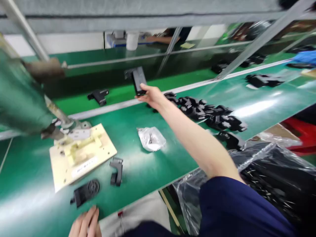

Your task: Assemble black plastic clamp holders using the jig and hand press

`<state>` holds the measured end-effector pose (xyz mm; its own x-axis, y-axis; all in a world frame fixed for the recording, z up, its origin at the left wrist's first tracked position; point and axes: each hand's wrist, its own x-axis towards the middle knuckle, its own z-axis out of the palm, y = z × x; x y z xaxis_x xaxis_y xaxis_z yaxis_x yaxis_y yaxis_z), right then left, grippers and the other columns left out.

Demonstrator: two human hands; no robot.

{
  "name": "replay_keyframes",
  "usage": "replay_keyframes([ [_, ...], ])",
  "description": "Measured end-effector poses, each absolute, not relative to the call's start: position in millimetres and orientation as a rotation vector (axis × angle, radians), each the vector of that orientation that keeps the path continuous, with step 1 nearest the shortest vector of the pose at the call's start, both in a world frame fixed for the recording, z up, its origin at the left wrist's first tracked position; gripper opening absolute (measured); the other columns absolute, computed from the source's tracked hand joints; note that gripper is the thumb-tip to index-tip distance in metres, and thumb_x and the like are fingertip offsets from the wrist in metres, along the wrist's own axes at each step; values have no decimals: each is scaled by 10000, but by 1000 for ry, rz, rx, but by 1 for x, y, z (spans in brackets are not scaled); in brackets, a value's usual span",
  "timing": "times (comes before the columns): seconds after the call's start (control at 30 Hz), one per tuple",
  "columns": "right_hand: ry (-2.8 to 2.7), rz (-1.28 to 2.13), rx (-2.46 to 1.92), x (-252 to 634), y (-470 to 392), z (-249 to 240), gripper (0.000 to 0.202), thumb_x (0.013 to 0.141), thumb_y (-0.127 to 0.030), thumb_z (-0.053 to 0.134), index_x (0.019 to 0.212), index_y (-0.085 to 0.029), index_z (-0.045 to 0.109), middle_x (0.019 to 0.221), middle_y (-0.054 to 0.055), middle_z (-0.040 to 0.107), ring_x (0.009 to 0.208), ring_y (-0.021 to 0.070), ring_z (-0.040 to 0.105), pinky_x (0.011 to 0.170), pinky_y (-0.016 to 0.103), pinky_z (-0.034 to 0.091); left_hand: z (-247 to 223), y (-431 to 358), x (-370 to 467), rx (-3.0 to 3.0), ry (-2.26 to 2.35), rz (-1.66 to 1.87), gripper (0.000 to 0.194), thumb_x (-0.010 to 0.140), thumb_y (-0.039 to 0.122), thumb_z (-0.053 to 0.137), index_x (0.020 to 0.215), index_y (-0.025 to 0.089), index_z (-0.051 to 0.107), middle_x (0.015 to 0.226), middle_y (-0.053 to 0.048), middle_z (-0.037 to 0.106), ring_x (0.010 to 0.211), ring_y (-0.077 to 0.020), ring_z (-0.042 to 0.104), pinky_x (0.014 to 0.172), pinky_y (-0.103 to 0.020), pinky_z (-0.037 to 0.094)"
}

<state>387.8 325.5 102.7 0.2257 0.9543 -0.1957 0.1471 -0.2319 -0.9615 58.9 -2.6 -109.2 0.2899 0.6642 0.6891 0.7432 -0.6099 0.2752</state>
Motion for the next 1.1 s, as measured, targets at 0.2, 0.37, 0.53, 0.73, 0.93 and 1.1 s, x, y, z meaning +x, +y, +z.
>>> replay_keyframes([
  [0.2,-1596,623,-1208,372,134,61,486,796,-522,666,1178,-241,561,1077,76,639,910,196,649,760,324,569,-78,-7,61,-2273,-1390,-1203,460,785,-4,547,1212,166,575,891,-87,694,739,-166,648,666,-286,529],
  [0.37,-2060,369,-1171,325,34,9,482,875,-407,561,1297,-197,459,1118,127,643,981,243,653,815,380,577,-57,-17,53,-2272,-1592,-1567,740,843,234,667,1483,210,298,1205,-149,559,1106,-248,585,889,-430,550],
  [0.53,-2317,314,-1181,291,22,-21,424,902,-310,474,1292,-142,476,1169,159,629,1127,284,595,926,451,538,-43,-24,46,-2386,-1495,-1438,845,807,279,732,1505,229,257,1301,-177,512,1204,-290,538,939,-461,527],
  [0.73,-2354,310,-1180,292,31,-27,470,938,-375,480,1340,-133,478,1188,159,607,1143,286,566,963,468,524,-35,-12,29,-2208,-1522,-1388,648,869,182,622,1458,203,353,1296,-176,530,1218,-291,535,982,-477,491],
  [0.93,-2259,327,-1315,285,31,-31,524,944,-402,483,1416,-184,428,1216,146,595,1090,283,595,934,466,543,-37,27,16,-2417,-1812,-1125,626,869,327,633,1430,193,388,1330,-187,502,1260,-307,498,1039,-491,461],
  [1.1,-2182,328,-1367,279,28,-36,554,946,-420,476,1436,-171,408,1294,162,555,1152,289,577,973,459,533,-46,37,20,-2292,-1981,-1256,550,866,360,617,1358,164,471,1197,-154,605,1149,-267,580,1005,-450,505],
])
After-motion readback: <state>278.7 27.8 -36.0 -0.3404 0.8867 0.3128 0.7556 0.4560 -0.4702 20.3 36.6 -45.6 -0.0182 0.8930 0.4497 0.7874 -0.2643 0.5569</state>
